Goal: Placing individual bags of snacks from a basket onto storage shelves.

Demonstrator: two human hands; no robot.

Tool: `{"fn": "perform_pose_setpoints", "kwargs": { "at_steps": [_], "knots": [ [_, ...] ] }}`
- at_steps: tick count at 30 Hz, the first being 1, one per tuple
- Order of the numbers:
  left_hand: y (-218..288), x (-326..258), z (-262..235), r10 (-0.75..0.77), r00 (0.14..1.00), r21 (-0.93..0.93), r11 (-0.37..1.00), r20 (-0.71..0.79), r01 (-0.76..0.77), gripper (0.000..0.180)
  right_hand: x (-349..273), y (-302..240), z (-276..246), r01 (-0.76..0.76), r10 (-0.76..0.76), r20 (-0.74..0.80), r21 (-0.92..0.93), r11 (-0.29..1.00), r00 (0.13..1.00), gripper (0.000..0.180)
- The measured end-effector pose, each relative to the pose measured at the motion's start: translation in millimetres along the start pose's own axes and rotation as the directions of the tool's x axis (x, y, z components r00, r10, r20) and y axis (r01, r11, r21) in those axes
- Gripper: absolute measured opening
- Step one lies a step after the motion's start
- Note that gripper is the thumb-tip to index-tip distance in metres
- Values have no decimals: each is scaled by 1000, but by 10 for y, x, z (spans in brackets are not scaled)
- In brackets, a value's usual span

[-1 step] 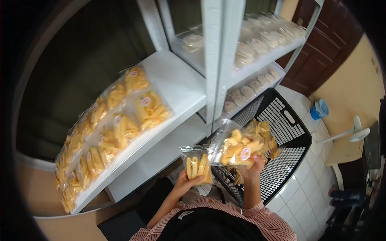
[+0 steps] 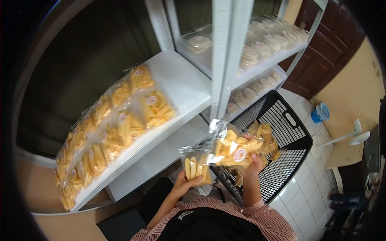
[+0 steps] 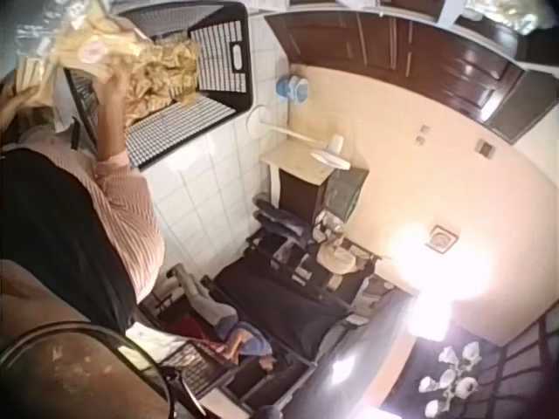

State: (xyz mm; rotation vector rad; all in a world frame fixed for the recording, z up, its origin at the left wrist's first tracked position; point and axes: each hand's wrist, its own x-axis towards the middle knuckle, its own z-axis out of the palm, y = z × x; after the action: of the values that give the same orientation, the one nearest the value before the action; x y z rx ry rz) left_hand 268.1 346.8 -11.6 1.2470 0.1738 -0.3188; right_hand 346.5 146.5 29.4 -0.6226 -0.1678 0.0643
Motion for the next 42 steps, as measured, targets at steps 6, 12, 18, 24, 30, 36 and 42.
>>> {"fn": "perform_pose_setpoints", "kwargs": {
  "at_steps": [6,12,18,24,30,36,42],
  "knots": [
    [128,-452,-367,76,983,-31,996,-167,-83,38,1011,301,1182,516,-409,325,-648,561,853,31],
    [57,-689,-475,85,936,-70,991,-342,-116,41,2241,955,1440,754,-323,705,-656,41,631,33],
    [-46,-808,-545,97,910,-146,975,-403,-169,42,2425,1294,1370,813,61,817,-559,-166,574,40],
    [-24,-747,-540,97,908,-172,968,-407,-180,41,2431,1330,1255,689,3,696,-710,-149,718,44],
    [-79,-664,-534,98,906,-129,978,-411,-164,41,2436,1214,1273,693,-128,684,-720,41,718,22],
    [21,-582,-475,105,940,-153,975,-324,-161,44,2015,779,1366,681,-603,418,-666,306,680,15],
    [141,-556,-413,275,932,-203,924,-235,-323,57,722,549,1102,735,-415,608,-593,328,676,17]
  ]
}}
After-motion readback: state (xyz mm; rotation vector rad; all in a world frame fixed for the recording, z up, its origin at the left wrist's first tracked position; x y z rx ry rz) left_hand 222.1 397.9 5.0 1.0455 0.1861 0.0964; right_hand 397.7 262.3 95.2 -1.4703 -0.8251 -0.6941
